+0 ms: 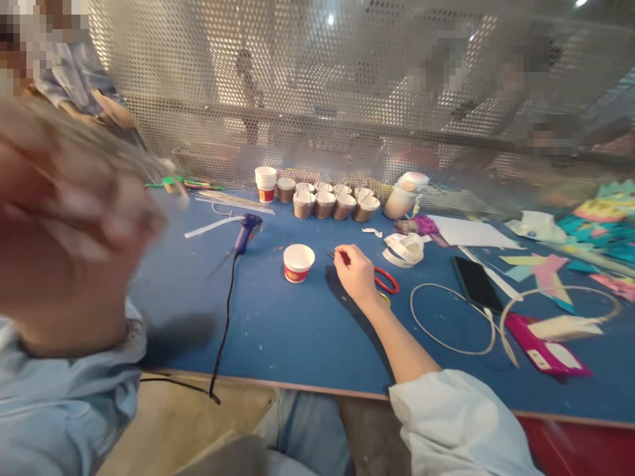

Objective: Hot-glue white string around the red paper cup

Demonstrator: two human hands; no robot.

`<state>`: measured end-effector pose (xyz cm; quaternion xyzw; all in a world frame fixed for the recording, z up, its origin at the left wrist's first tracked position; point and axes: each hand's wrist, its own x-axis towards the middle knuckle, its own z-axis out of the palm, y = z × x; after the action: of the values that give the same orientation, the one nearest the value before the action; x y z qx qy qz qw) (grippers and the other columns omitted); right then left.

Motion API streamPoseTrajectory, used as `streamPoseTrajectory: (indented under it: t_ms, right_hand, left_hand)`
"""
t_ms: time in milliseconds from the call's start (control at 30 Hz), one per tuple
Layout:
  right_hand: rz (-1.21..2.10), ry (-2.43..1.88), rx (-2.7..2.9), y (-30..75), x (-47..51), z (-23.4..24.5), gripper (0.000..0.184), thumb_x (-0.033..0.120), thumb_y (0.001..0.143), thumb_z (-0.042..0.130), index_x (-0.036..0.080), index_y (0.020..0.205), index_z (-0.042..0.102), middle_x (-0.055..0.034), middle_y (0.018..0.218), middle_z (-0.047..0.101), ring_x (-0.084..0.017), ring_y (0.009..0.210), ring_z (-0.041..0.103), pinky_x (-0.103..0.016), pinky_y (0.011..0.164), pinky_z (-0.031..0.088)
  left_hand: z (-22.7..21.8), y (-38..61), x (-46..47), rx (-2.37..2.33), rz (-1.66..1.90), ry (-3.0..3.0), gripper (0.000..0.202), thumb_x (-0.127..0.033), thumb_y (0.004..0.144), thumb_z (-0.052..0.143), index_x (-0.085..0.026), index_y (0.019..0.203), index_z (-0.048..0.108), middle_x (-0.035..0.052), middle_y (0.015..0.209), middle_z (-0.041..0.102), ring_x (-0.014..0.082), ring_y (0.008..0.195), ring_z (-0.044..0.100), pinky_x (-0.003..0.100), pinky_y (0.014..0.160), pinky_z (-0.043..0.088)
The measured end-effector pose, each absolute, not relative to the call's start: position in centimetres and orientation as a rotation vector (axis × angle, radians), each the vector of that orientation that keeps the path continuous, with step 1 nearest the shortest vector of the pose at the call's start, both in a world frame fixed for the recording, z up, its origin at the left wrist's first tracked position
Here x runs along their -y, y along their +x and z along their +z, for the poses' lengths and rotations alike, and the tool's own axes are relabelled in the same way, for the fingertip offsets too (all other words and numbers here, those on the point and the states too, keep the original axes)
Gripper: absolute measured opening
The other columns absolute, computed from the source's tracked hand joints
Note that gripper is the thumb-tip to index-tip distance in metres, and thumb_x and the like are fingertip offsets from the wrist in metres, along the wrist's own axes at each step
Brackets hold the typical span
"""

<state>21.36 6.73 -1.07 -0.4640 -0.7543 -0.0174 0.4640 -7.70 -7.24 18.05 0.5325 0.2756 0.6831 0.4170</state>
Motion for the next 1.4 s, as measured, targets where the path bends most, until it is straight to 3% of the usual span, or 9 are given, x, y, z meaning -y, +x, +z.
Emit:
streamPoseTrajectory:
  t_ms: [67, 167, 400, 533, 700, 800, 900, 1133, 1400]
  right_hand:
    - [0.032, -1.171, 1.800, 20.9, -6.8, -0.5, 0.015, 0.030, 0.085, 0.051, 0.020, 0.084, 0.062, -0.0060, 0.080, 0.068, -0.018, 0.069, 0.063, -0.034, 0.070, 0.053]
    - [0.292, -1.165, 1.694, 19.6, -6.8, 1.3, 0.017, 0.036, 0.082, 0.057, 0.020, 0.083, 0.062, -0.0039, 0.077, 0.067, -0.017, 0.067, 0.061, -0.033, 0.070, 0.053]
    - [1.357, -0.776, 1.511, 16.6, -3.0, 5.6, 0.046, 0.062, 0.082, 0.055, 0.017, 0.087, 0.065, -0.0059, 0.084, 0.068, -0.016, 0.075, 0.065, -0.031, 0.068, 0.055]
    - [1.571, -0.815, 1.637, 17.2, -0.1, 5.5, 0.041, 0.053, 0.082, 0.063, 0.018, 0.102, 0.064, -0.0060, 0.094, 0.068, -0.015, 0.081, 0.065, -0.028, 0.068, 0.054]
    - [1.662, -0.928, 1.701, 19.2, -0.3, 5.8, 0.030, 0.031, 0.076, 0.073, 0.016, 0.101, 0.064, 0.0014, 0.066, 0.063, -0.006, 0.048, 0.048, -0.019, 0.042, 0.036]
    - [1.635, -0.875, 1.503, 20.8, -1.8, 6.5, 0.022, 0.030, 0.075, 0.073, 0.016, 0.091, 0.065, 0.0041, 0.058, 0.058, -0.002, 0.040, 0.034, -0.018, 0.038, 0.024]
    - [1.570, -0.825, 1.319, 22.3, -3.3, 7.1, 0.020, 0.029, 0.073, 0.073, 0.019, 0.086, 0.063, 0.0076, 0.055, 0.052, -0.001, 0.037, 0.024, -0.018, 0.038, 0.023]
    - [1.244, -0.824, 1.040, 25.8, -6.4, 6.9, 0.010, 0.028, 0.078, 0.067, 0.024, 0.082, 0.059, 0.0081, 0.058, 0.051, -0.008, 0.054, 0.052, -0.021, 0.053, 0.045]
    - [1.274, -0.779, 0.741, 29.6, -9.6, 4.9, 0.010, 0.024, 0.076, 0.069, 0.023, 0.079, 0.059, 0.0080, 0.068, 0.063, -0.007, 0.057, 0.058, -0.021, 0.057, 0.051]
  left_hand:
    - [15.7, -5.1, 8.4, -0.461, 1.354, 1.458, 0.009, -0.020, 0.079, 0.066, -0.022, 0.077, 0.058, -0.0064, 0.063, 0.062, 0.0094, 0.053, 0.060, 0.023, 0.053, 0.049]
    - [11.3, -2.4, 7.6, -0.530, 0.819, 1.265, 0.014, -0.025, 0.081, 0.065, -0.015, 0.077, 0.056, -0.0012, 0.062, 0.062, 0.0099, 0.051, 0.060, 0.023, 0.052, 0.050]
    - [5.4, -0.4, 3.7, -0.773, 0.674, 0.963, 0.021, -0.032, 0.079, 0.065, -0.014, 0.080, 0.053, 0.0010, 0.062, 0.063, 0.0104, 0.046, 0.060, 0.018, 0.040, 0.044]
    - [5.4, -0.8, 3.0, -0.775, 0.762, 1.028, 0.023, -0.034, 0.081, 0.064, -0.014, 0.081, 0.052, 0.0015, 0.065, 0.064, 0.0112, 0.049, 0.061, 0.019, 0.041, 0.046]
    - [5.5, -1.2, 2.0, -0.852, 0.840, 1.115, 0.023, -0.034, 0.079, 0.067, -0.013, 0.080, 0.055, -0.0008, 0.061, 0.060, 0.0105, 0.051, 0.060, 0.020, 0.044, 0.049]
    - [4.8, -1.3, 1.5, -0.903, 0.799, 1.139, 0.020, -0.029, 0.076, 0.069, -0.013, 0.081, 0.058, -0.0017, 0.060, 0.058, 0.0095, 0.052, 0.058, 0.020, 0.045, 0.049]
    - [4.0, -1.2, 1.4, -0.922, 0.688, 1.167, 0.018, -0.025, 0.074, 0.069, -0.013, 0.084, 0.061, -0.0005, 0.062, 0.059, 0.0110, 0.056, 0.059, 0.021, 0.045, 0.049]
    - [3.3, -1.1, 2.0, -0.874, 0.358, 1.305, 0.019, -0.028, 0.082, 0.059, -0.011, 0.087, 0.065, -0.0013, 0.060, 0.060, 0.0071, 0.047, 0.052, 0.020, 0.048, 0.044]
    - [4.2, -1.7, 3.1, -0.617, 0.100, 1.628, 0.030, -0.038, 0.088, 0.054, -0.015, 0.095, 0.072, 0.0031, 0.073, 0.065, 0.0100, 0.062, 0.056, 0.020, 0.059, 0.046]
